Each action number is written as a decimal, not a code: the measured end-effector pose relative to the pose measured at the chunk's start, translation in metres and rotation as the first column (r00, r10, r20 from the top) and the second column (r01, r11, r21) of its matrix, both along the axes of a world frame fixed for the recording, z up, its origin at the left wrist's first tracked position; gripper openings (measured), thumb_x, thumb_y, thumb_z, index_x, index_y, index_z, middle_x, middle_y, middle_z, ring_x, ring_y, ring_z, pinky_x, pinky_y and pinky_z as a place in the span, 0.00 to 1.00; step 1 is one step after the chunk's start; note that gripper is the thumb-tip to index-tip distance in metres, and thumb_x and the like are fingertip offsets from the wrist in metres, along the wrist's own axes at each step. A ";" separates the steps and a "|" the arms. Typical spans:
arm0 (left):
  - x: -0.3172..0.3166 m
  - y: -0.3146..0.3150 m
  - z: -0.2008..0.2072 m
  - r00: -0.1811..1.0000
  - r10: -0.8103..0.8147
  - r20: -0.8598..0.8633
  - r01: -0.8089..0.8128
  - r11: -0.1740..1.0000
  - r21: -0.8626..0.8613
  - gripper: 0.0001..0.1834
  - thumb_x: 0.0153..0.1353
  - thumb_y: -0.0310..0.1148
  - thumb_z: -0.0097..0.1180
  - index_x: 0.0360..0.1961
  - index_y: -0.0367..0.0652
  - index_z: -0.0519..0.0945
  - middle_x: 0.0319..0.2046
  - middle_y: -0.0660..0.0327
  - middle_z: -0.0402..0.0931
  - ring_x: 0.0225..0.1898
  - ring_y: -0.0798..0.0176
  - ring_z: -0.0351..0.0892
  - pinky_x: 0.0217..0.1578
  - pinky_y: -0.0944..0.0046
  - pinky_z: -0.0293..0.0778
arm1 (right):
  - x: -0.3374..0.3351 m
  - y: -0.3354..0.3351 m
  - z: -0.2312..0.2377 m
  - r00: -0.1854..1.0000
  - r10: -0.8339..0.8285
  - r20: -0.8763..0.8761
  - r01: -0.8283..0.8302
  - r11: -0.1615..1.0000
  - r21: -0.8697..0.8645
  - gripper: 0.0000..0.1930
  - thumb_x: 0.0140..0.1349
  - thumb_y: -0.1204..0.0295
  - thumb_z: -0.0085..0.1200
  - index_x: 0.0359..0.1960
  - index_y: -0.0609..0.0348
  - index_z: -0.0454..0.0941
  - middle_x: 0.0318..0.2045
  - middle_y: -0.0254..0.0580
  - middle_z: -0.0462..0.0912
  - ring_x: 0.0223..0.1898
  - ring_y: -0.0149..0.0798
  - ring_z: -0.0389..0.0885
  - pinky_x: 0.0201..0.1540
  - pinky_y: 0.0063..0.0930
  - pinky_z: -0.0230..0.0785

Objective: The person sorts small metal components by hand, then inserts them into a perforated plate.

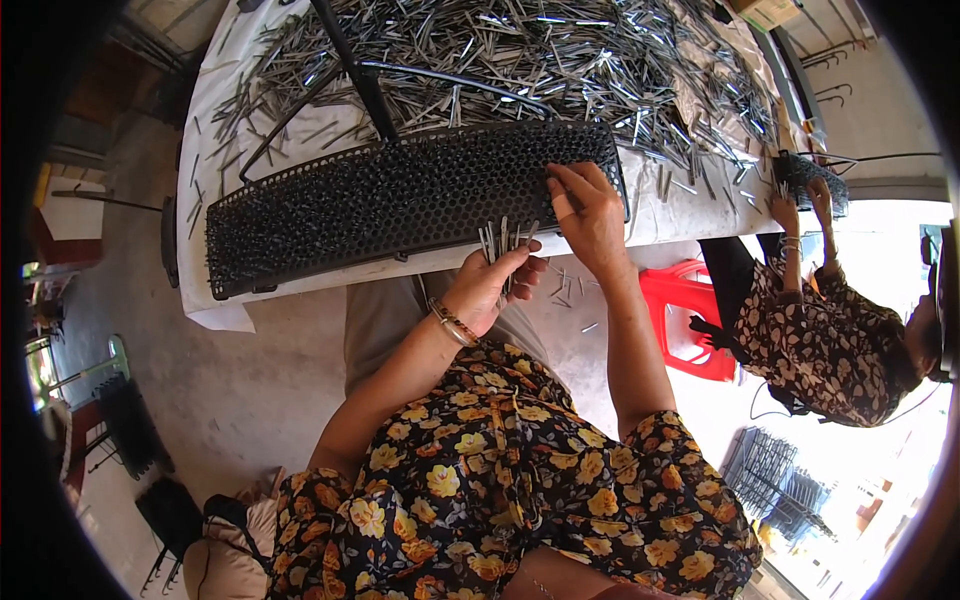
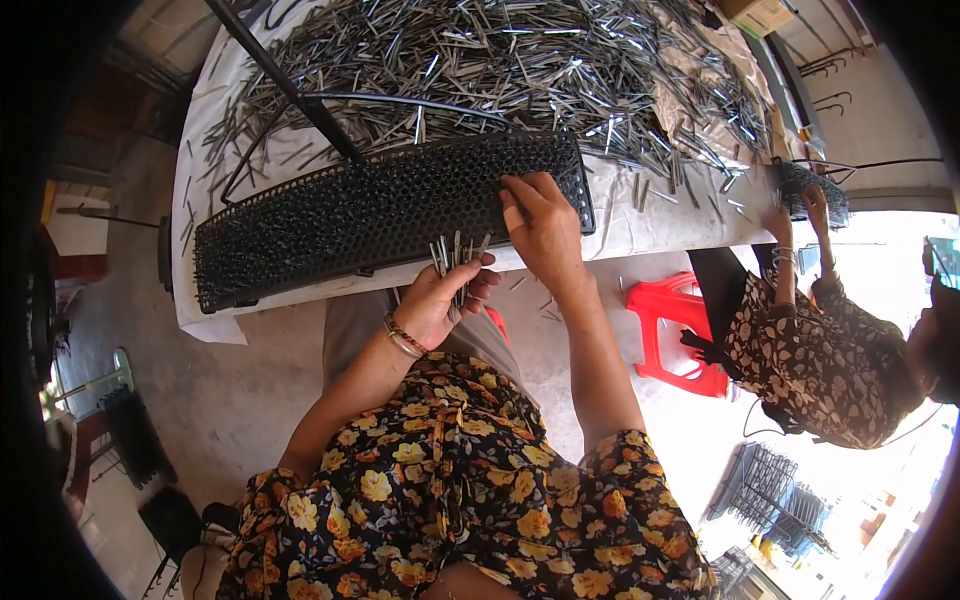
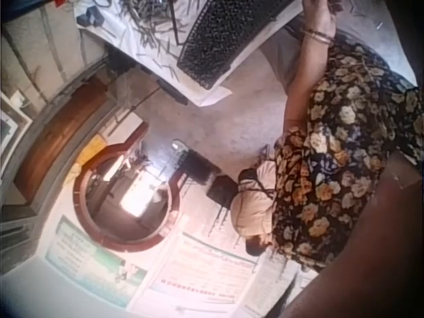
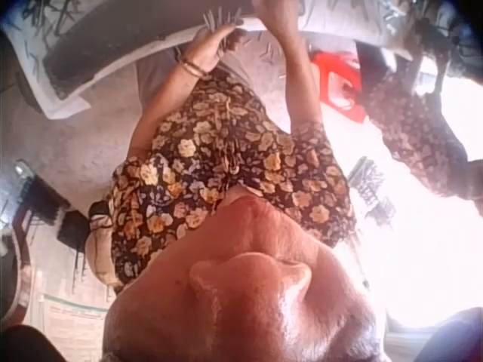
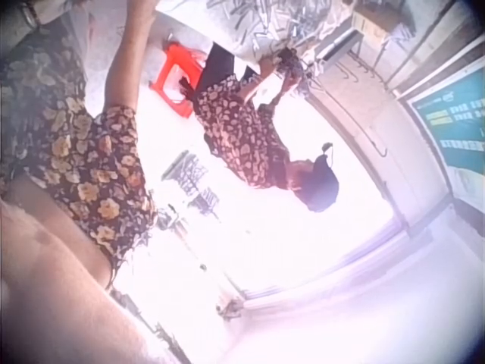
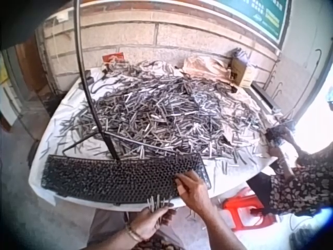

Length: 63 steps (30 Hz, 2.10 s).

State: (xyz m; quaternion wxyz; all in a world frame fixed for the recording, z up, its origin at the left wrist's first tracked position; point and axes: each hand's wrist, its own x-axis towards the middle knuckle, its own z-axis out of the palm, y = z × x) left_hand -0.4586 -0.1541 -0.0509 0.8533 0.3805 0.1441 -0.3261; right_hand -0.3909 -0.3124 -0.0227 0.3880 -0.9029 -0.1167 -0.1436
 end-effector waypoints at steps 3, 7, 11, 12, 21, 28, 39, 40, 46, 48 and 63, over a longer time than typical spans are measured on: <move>0.000 0.000 0.000 1.000 -0.008 0.004 0.008 1.000 -0.003 0.14 0.64 0.36 0.48 0.45 0.40 0.75 0.34 0.63 0.78 0.31 0.74 0.75 0.30 0.73 0.71 | 0.001 0.000 -0.002 0.998 0.035 0.057 -0.033 0.999 -0.040 0.10 0.55 0.74 0.55 0.40 0.61 0.79 0.32 0.45 0.76 0.28 0.49 0.77 0.31 0.36 0.70; 0.001 0.001 0.003 1.000 -0.012 0.010 0.012 1.000 0.006 0.14 0.64 0.36 0.48 0.46 0.40 0.75 0.35 0.62 0.78 0.32 0.73 0.75 0.31 0.73 0.71 | -0.004 0.002 0.014 1.000 0.005 0.008 -0.005 0.999 -0.037 0.12 0.54 0.74 0.56 0.41 0.62 0.78 0.30 0.44 0.76 0.25 0.44 0.77 0.29 0.32 0.69; 0.002 0.000 0.004 0.996 0.064 0.057 -0.062 0.997 -0.034 0.14 0.64 0.36 0.47 0.45 0.38 0.76 0.34 0.60 0.79 0.31 0.71 0.76 0.28 0.71 0.73 | -0.018 -0.001 0.025 0.952 0.137 -0.274 -0.103 0.985 0.136 0.12 0.54 0.72 0.59 0.40 0.63 0.79 0.29 0.40 0.77 0.24 0.30 0.76 0.27 0.24 0.67; 0.002 -0.001 0.004 0.994 0.066 0.092 -0.062 0.997 -0.044 0.14 0.64 0.36 0.47 0.45 0.39 0.75 0.35 0.60 0.79 0.31 0.71 0.77 0.29 0.71 0.73 | -0.022 -0.003 0.023 0.909 0.224 -0.351 -0.153 0.964 0.217 0.12 0.54 0.72 0.59 0.39 0.64 0.79 0.29 0.38 0.78 0.25 0.26 0.75 0.26 0.22 0.67; 0.010 -0.013 0.015 0.995 -0.024 0.097 0.027 0.999 -0.031 0.14 0.64 0.35 0.47 0.46 0.38 0.75 0.37 0.59 0.79 0.33 0.68 0.79 0.32 0.70 0.74 | -0.003 -0.017 0.022 0.985 -0.106 -0.138 0.150 0.920 0.363 0.08 0.57 0.73 0.57 0.37 0.62 0.80 0.26 0.35 0.80 0.24 0.23 0.71 0.26 0.18 0.63; 0.013 -0.009 -0.006 0.998 -0.048 0.045 0.050 0.998 -0.025 0.14 0.63 0.36 0.48 0.44 0.39 0.76 0.36 0.58 0.79 0.33 0.67 0.79 0.33 0.69 0.75 | 0.012 -0.019 0.010 0.999 -0.047 -0.017 0.050 0.983 0.179 0.08 0.57 0.75 0.55 0.38 0.62 0.80 0.29 0.41 0.79 0.24 0.31 0.75 0.29 0.22 0.66; 0.010 -0.005 0.003 0.996 -0.092 0.010 0.093 0.995 -0.038 0.16 0.65 0.38 0.46 0.49 0.39 0.73 0.39 0.59 0.78 0.39 0.68 0.78 0.36 0.68 0.75 | 0.004 -0.014 0.010 0.982 0.137 0.132 -0.122 0.985 -0.119 0.10 0.55 0.74 0.56 0.39 0.62 0.78 0.35 0.46 0.77 0.32 0.48 0.78 0.34 0.33 0.71; 0.009 -0.005 0.001 0.996 -0.076 0.044 0.078 0.995 -0.055 0.16 0.65 0.37 0.45 0.49 0.40 0.73 0.39 0.59 0.77 0.39 0.68 0.78 0.36 0.67 0.76 | 0.000 -0.013 0.013 0.993 0.103 0.053 -0.102 0.994 -0.026 0.10 0.55 0.73 0.56 0.38 0.62 0.79 0.34 0.45 0.77 0.30 0.44 0.78 0.33 0.31 0.70; 0.010 -0.006 0.009 0.988 0.032 0.151 -0.016 0.995 -0.103 0.14 0.66 0.37 0.45 0.44 0.38 0.75 0.38 0.56 0.77 0.38 0.65 0.79 0.38 0.65 0.79 | -0.026 -0.010 0.020 0.907 0.245 -0.341 -0.179 0.960 0.214 0.11 0.55 0.70 0.60 0.34 0.66 0.80 0.28 0.39 0.78 0.26 0.28 0.75 0.27 0.21 0.66; 0.008 -0.007 0.011 0.990 0.003 0.140 0.012 0.994 -0.106 0.15 0.65 0.37 0.46 0.45 0.38 0.74 0.38 0.57 0.77 0.39 0.65 0.78 0.38 0.64 0.78 | -0.030 -0.012 0.012 0.838 0.279 -0.469 -0.051 0.896 0.442 0.11 0.56 0.70 0.59 0.35 0.66 0.80 0.29 0.37 0.79 0.27 0.26 0.75 0.28 0.20 0.67; 0.004 -0.012 0.000 0.989 -0.124 0.078 0.125 0.992 -0.006 0.17 0.66 0.39 0.45 0.48 0.39 0.74 0.39 0.59 0.77 0.39 0.67 0.77 0.39 0.64 0.75 | 0.023 -0.041 0.005 0.994 -0.051 -0.093 0.077 0.949 0.305 0.09 0.60 0.72 0.53 0.40 0.63 0.78 0.27 0.33 0.78 0.26 0.24 0.73 0.30 0.17 0.65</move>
